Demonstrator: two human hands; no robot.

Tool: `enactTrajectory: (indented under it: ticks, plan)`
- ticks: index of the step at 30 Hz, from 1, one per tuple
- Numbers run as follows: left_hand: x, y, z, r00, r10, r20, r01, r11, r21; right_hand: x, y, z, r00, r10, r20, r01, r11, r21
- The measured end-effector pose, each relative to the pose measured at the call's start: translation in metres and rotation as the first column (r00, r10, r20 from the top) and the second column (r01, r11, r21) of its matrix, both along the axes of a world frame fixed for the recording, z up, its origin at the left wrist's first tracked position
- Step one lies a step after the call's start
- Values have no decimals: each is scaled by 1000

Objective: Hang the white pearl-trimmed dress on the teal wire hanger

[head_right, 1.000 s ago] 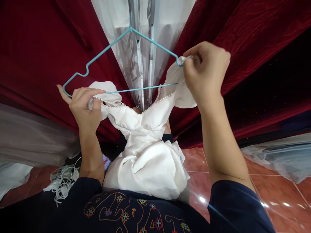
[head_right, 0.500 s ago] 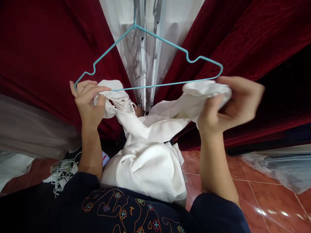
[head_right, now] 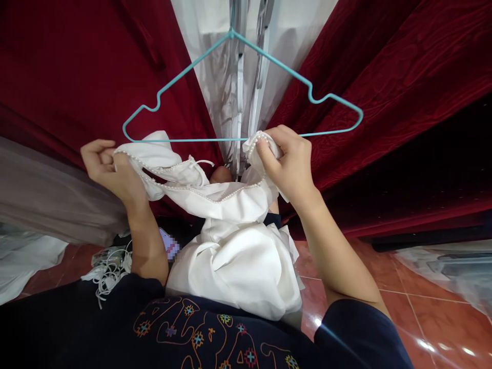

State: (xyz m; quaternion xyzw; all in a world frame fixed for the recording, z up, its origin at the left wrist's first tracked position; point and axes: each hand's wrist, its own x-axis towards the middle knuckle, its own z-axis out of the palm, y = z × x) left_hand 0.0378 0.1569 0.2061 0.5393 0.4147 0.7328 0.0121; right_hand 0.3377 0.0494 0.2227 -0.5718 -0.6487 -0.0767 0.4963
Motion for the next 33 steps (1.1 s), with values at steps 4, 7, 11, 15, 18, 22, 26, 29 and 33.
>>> enactTrajectory:
  ticks: [4,7,11,15,18,22,26,29,33]
  plan:
    - [-20,27,19,984,-136,-116,121,985,-126,0,-2,4,1000,-5,-1,5,1000,-3]
    - [-18,42,45,982,-93,-165,70,987,-143,1,-3,3,1000,-13,-7,13,1000,2]
    - [12,45,81,928,-189,-322,128,971,-201,0,-4,2,1000,-5,0,5,1000,9]
    - [49,43,98,870,-263,-418,199,961,-191,-2,-4,1,1000,5,19,-5,999,35]
    - [54,39,97,847,-298,-440,207,948,-243,1,-6,0,999,-18,38,17,999,27]
    - [42,26,86,764,-464,-449,322,876,-358,4,-9,2,999,-31,39,31,1000,3]
    - [44,25,75,680,-474,-559,394,879,-267,-2,-7,4,997,-63,49,63,998,3]
    - [55,35,68,665,-512,-544,497,847,-189,0,-7,-1,983,-178,48,164,963,213]
    - [58,41,68,685,-514,-516,559,825,-81,44,-10,-16,949,-298,-101,295,734,611]
